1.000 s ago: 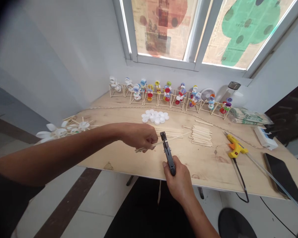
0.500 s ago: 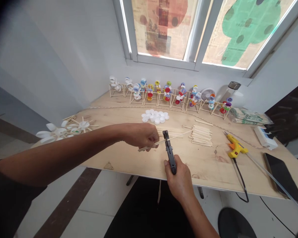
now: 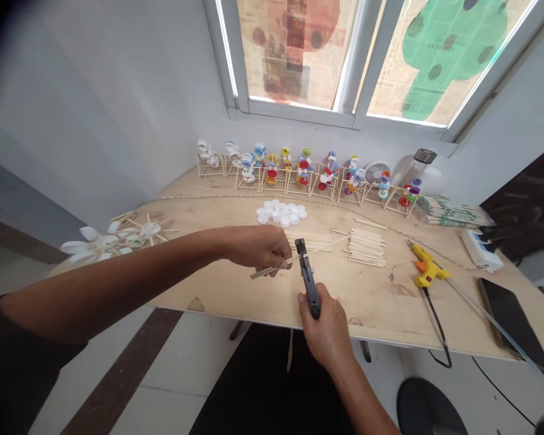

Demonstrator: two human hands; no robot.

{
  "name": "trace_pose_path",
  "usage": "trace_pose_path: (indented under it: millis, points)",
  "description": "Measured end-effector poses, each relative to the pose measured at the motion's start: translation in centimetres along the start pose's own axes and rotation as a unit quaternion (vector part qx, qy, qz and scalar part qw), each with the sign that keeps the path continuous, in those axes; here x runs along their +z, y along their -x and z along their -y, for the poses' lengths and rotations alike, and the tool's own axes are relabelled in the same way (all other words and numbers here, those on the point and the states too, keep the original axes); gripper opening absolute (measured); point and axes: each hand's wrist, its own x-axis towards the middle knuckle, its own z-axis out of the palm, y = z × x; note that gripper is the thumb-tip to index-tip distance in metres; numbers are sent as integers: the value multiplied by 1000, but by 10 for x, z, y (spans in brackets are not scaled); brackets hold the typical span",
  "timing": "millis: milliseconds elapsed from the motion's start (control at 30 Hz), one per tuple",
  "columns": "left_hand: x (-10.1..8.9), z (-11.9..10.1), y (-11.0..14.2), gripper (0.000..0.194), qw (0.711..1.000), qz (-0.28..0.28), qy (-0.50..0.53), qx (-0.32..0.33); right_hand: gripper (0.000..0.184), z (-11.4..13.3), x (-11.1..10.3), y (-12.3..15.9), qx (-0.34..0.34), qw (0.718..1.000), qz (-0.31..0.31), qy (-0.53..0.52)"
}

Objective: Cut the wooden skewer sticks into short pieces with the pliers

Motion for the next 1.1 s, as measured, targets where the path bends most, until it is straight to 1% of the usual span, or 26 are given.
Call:
trace_pose_path:
  millis: [300,567,900,1100]
  points:
    - [-1,3,-1,17,1000,10,13,-5,25,0,2,-1,3,1000,6,14]
    - [-2,5,-2,16,1000,25,-6,-6,24,0,4,-1,2,1000,14,-7]
    - [-5,9,-5,16,999,43,0,-16,22,-2,7,-4,9,1000,27,-13]
    - [-5,12,-7,16,999,44,4,-19,24,-3,10,-4,16,999,36,-32]
